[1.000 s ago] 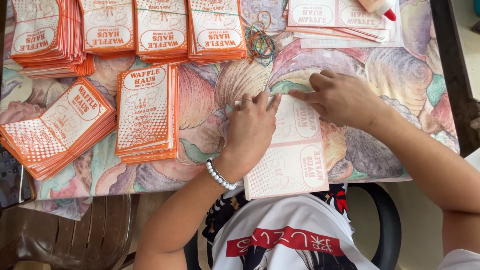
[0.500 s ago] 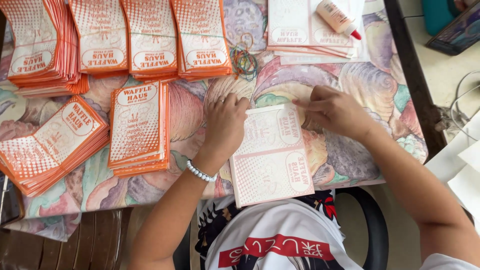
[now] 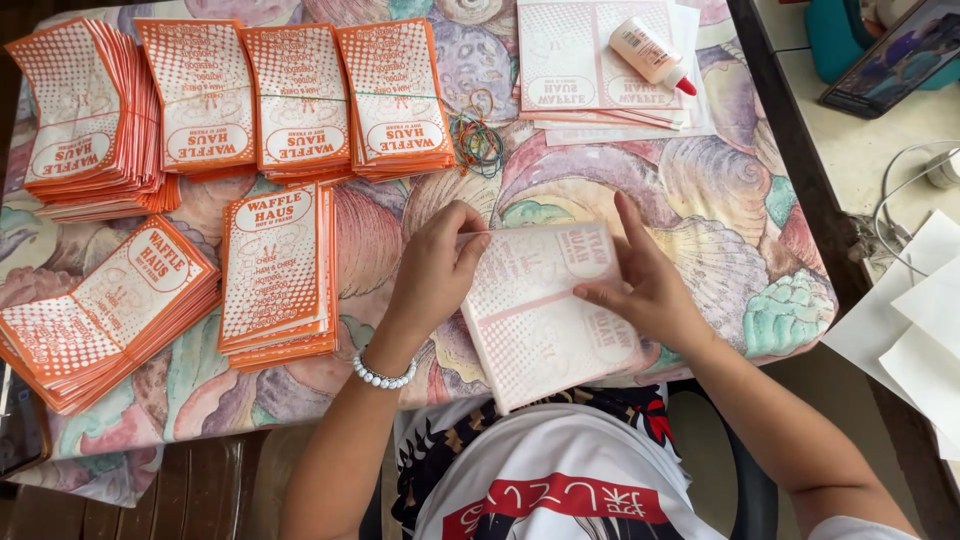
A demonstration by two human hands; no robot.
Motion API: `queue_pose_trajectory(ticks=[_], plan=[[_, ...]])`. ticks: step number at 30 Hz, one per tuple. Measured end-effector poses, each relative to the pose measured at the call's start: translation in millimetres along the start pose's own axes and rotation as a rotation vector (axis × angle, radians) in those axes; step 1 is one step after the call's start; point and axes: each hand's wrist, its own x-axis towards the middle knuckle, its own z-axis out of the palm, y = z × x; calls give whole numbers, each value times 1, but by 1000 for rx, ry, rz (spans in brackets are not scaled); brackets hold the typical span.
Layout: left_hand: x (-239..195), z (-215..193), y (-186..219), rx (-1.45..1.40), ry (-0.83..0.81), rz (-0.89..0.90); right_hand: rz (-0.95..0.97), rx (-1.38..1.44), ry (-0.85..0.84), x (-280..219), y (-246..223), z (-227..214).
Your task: Folding printed paper sheets into bags and stacking them on a table.
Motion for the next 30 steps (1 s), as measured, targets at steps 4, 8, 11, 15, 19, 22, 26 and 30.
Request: queue_pose_trajectory(ticks=[4,8,11,15,19,22,26,30], plan=[[-7,-21,48,-207,334,97,50,99,170,6,-11,14],[-39,-8,53,-475,411,-125,35,107,279,21,-27,10],[-55,5,43,-748,273,-289,37,109,312,22,-31,11],[-62,12,40,-844,347,-330,49,82,323,19,-26,11],[-61,12,38,-916,354,-341,65,76,332,18,-23,8],[-60,9,42,-929,369,-343,69,127,314,16,-23,5],[-64,23,16,-934,420,-323,63,128,275,9,20,-21],[-63,17,14,-840,417,-210,-209,139,-252,17,6,-58]])
